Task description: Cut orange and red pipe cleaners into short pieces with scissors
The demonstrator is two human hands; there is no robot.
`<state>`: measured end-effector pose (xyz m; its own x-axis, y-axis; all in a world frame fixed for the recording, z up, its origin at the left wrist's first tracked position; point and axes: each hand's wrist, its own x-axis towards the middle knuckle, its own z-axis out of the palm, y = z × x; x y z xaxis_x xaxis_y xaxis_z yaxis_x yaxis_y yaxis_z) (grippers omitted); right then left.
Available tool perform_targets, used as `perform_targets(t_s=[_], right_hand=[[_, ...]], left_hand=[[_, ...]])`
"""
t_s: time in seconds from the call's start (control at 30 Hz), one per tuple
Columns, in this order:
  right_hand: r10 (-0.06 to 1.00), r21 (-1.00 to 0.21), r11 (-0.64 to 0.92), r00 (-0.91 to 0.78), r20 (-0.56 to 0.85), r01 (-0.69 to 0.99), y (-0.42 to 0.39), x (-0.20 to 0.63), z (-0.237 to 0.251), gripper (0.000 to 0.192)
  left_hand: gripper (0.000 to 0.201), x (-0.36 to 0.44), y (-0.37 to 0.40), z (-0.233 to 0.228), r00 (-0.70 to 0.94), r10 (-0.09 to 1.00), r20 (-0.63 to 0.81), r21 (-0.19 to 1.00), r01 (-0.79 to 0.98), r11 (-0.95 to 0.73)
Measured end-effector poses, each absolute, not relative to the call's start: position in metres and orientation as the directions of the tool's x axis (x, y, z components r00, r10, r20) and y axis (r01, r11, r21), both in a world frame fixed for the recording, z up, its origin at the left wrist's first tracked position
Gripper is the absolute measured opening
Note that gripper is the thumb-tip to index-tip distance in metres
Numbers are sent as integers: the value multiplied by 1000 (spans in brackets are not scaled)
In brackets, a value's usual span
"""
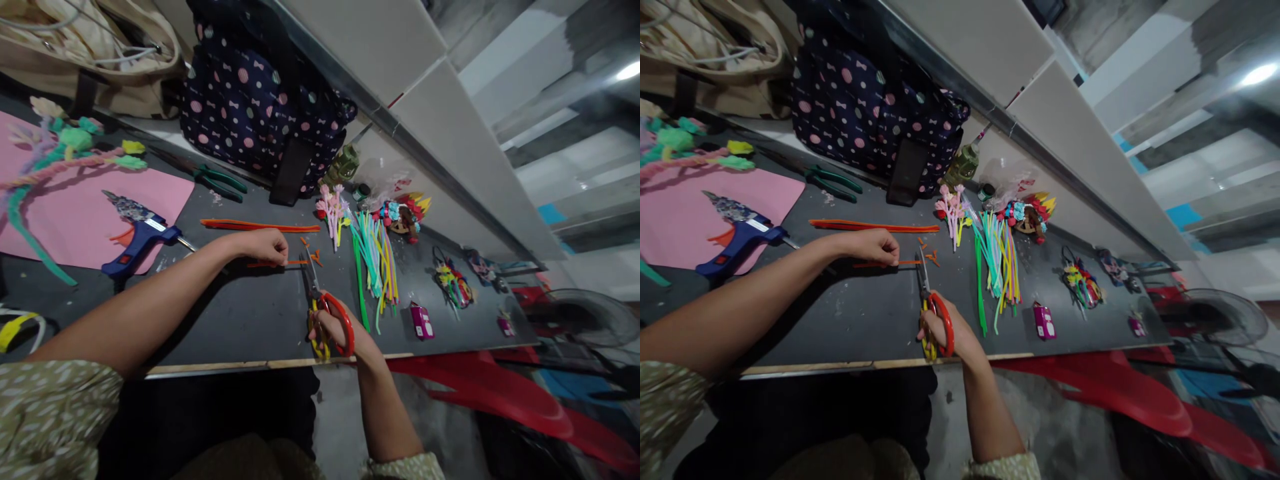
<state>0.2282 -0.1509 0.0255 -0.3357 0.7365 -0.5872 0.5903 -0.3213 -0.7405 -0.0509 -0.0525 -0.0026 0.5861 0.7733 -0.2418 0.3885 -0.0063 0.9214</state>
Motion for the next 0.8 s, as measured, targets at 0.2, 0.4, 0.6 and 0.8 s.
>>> perform_targets(t_s=[0.2, 0.4, 0.6, 0.8], right_hand=[[741, -754, -308, -351, -573, 580, -149, 228, 24, 20], [738, -737, -295, -345, -580, 608, -148, 226, 26, 21], [732, -726, -296, -341, -589, 620, -148, 223, 30, 21], [712, -699, -305, -333, -618, 647, -146, 222, 34, 20]], left_hand=[[13, -50, -53, -1, 595, 768, -235, 922, 386, -17], [13, -49, -54, -2, 599, 760, -252, 921, 389, -2], [13, -49, -54, -2, 602, 760, -247, 917, 398, -17], [14, -49, -56, 4, 595, 756, -272, 913, 407, 8]])
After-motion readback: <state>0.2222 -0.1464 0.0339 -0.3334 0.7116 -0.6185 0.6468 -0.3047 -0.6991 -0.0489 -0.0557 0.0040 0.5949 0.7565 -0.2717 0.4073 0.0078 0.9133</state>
